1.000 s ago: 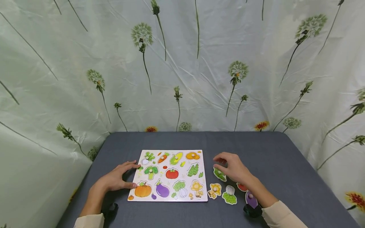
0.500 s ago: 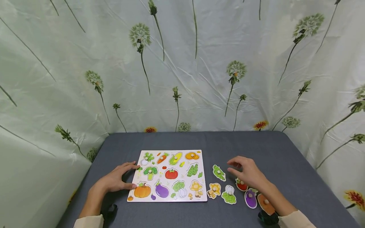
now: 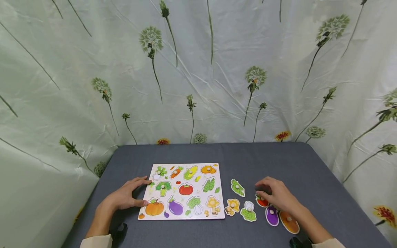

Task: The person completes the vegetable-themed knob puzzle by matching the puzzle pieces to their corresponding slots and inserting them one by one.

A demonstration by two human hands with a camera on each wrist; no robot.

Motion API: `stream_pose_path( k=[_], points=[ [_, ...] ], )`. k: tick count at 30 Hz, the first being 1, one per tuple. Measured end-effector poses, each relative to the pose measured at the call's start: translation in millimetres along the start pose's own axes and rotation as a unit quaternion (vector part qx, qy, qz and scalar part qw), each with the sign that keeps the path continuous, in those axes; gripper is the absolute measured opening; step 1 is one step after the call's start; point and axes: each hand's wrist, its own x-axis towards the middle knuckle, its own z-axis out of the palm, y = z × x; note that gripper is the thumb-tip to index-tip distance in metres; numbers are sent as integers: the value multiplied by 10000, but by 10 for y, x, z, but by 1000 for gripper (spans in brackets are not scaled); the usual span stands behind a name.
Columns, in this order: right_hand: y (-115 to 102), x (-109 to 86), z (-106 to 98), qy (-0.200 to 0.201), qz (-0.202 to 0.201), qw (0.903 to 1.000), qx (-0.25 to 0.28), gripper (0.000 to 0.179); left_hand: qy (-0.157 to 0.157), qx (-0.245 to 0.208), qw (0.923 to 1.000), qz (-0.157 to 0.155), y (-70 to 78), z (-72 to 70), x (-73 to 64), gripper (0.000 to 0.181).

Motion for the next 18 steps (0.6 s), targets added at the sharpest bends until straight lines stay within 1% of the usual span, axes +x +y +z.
stream_pose_path(
  k=[2,10,18],
  points=[
    [26,-24,20,-42,63,10000,30,15,-9,-8,10000,-8,-2,-1,-4,81],
    [109,-101,50,-41,-1,9999,98,11,-15,17,10000,-42,15,5,0,82],
    [166,-180,-66,-470,-400,9970,466,8,-11,54,10000,-72,22,7,1,82]
  ],
)
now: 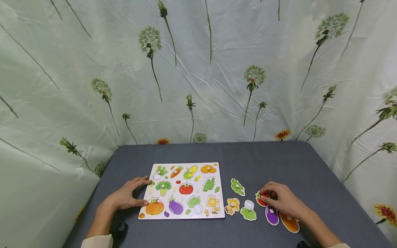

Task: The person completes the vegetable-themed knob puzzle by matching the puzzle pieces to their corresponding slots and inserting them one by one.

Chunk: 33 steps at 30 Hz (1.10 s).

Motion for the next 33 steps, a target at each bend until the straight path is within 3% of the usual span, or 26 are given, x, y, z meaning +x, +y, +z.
stream_pose_path(
  k=[6,16,26,33],
  points=[
    [21,-21,-42,-38,-110,9999,-51,7,42,-26,10000,36,-9,13,-5,82],
    [56,-63,1,231,-556,9982,-27,13,41,-70,10000,19,-9,28,-29,82],
    [96,-69,43,227,-524,9984,2,13,64,-26,10000,8,-20,31,-37,82],
    [43,-37,54,169,-99,9998,-63,8,48,-11,10000,38,-14,25,-27,82]
  ],
)
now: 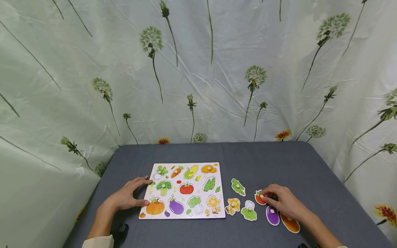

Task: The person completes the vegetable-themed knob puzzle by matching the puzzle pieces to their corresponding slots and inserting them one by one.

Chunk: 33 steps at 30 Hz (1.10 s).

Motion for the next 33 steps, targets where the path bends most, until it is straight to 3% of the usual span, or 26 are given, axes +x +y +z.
stream_pose_path(
  k=[8,19,33],
  points=[
    [-85,113,31,39,290,9992,-257,6,10,-20,10000,14,-1,0,-6,82],
    [-279,361,163,311,-51,9987,-406,8,-33,-45,10000,-32,8,-8,-6,83],
    [-530,633,250,290,-29,9988,-398,7,23,-127,9999,-39,23,-3,-10,84]
  ],
)
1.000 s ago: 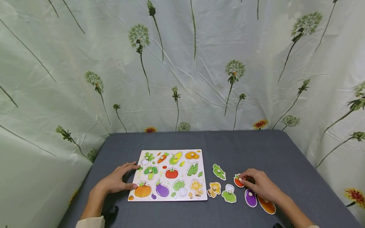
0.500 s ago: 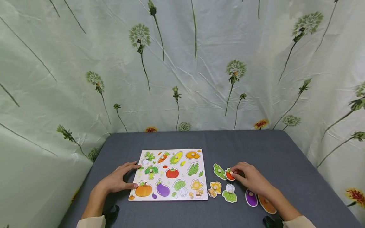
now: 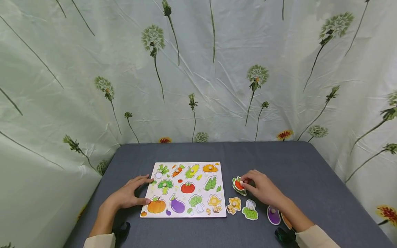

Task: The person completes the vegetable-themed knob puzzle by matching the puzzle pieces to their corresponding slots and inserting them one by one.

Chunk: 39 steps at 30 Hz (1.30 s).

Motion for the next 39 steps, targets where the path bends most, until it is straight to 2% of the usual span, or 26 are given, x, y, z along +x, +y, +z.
stream_pose_path(
  k=[13,21,39],
  points=[
    [-189,202,124,-65,94,9999,130,8,32,17,10000,53,-18,1,1,83],
    [-338,357,234,-109,9,9996,275,8,-10,18,10000,0,-13,4,-2,83],
    [-583,634,549,-263,-192,9978,577,5,-16,12,9999,98,-40,2,9,79]
  ],
)
